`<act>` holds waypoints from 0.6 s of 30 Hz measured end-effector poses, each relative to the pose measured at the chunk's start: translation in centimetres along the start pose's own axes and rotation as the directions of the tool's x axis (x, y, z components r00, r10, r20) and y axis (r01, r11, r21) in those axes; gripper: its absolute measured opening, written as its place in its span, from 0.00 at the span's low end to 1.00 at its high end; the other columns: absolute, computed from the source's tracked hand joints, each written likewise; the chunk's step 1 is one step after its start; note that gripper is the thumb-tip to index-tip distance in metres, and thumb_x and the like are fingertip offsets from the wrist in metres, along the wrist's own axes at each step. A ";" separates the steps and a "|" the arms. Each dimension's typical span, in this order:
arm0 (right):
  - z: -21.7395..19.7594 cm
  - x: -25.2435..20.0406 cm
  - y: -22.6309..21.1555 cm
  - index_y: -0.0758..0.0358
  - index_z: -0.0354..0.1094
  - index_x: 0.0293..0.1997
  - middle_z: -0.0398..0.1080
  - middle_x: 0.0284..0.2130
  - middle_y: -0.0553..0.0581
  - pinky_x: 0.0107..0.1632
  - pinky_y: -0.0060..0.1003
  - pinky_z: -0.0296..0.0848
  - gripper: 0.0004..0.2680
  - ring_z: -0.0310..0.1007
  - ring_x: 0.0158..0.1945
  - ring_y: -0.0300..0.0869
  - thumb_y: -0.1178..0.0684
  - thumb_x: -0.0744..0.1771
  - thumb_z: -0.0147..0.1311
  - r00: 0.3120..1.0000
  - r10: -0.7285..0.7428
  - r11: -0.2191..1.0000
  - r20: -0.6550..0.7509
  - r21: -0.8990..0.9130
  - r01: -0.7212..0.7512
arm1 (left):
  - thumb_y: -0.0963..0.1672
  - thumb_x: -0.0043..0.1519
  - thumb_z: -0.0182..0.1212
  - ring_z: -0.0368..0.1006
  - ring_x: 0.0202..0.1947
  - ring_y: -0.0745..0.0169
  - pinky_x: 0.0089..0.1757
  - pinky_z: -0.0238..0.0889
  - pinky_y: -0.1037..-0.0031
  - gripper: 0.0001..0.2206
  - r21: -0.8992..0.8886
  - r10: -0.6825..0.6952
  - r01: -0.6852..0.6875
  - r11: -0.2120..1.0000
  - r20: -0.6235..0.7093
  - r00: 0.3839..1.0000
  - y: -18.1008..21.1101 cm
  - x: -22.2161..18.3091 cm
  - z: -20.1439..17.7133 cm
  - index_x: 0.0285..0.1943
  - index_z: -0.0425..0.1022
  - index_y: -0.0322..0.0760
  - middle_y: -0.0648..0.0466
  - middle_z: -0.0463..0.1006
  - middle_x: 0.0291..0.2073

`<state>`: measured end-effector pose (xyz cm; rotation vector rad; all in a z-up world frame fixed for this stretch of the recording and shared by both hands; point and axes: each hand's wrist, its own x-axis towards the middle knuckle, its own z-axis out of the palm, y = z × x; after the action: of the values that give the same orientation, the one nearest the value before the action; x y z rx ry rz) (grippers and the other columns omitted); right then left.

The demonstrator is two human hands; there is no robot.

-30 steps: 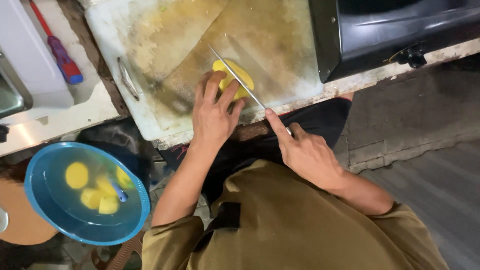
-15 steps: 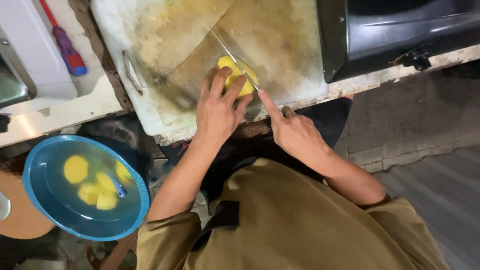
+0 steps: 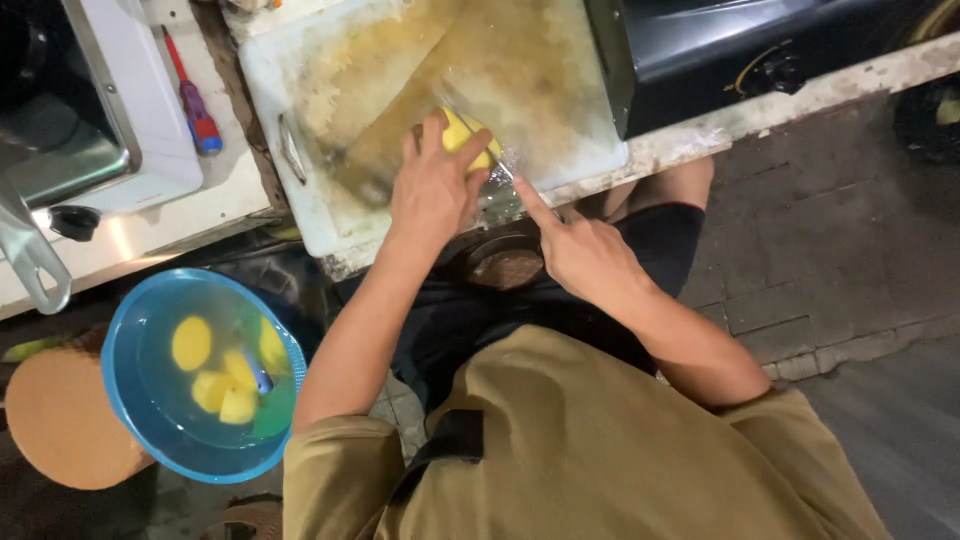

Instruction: A person peels a potato using a knife on a cutting board and then washes it in a bowl of water.

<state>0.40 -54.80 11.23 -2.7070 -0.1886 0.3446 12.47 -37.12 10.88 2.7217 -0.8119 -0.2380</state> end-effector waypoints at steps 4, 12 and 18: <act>-1.5 -5.4 0.6 0.49 0.39 0.76 0.71 0.29 0.70 0.22 0.54 0.73 0.25 0.75 0.22 0.60 0.56 0.67 0.38 0.998 0.039 0.998 0.044 -0.050 -0.037 | 0.46 0.64 0.60 0.59 0.56 0.29 0.41 0.77 0.47 0.15 0.007 -0.076 0.076 0.997 0.097 0.992 0.3 0.4 0.0 0.61 0.73 0.50 0.45 0.54 0.54; -7.5 -12.9 1.6 0.43 0.46 0.75 0.71 0.13 0.63 0.13 0.37 0.61 0.23 0.63 0.08 0.46 0.53 0.68 0.39 0.953 0.209 0.975 0.218 0.030 -0.221 | 0.45 0.65 0.61 0.62 0.57 0.23 0.48 0.72 0.43 0.15 -0.096 0.086 -0.131 0.987 -0.376 0.923 -2.1 -1.6 5.3 0.59 0.66 0.43 0.42 0.57 0.58; -2.1 -5.6 0.4 0.47 0.49 0.73 0.74 0.33 0.67 0.24 0.56 0.72 0.22 0.75 0.24 0.61 0.52 0.68 0.44 0.986 0.061 0.998 -0.154 0.008 -0.061 | 0.45 0.61 0.66 0.66 0.56 0.31 0.54 0.68 0.51 0.13 -0.109 0.121 -0.218 0.970 -0.560 0.820 -3.2 -1.2 7.1 0.54 0.73 0.47 0.47 0.63 0.56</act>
<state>-4.44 -56.92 14.12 -2.7257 -0.0609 0.1512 11.40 -35.49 3.24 2.3401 -0.8036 0.4808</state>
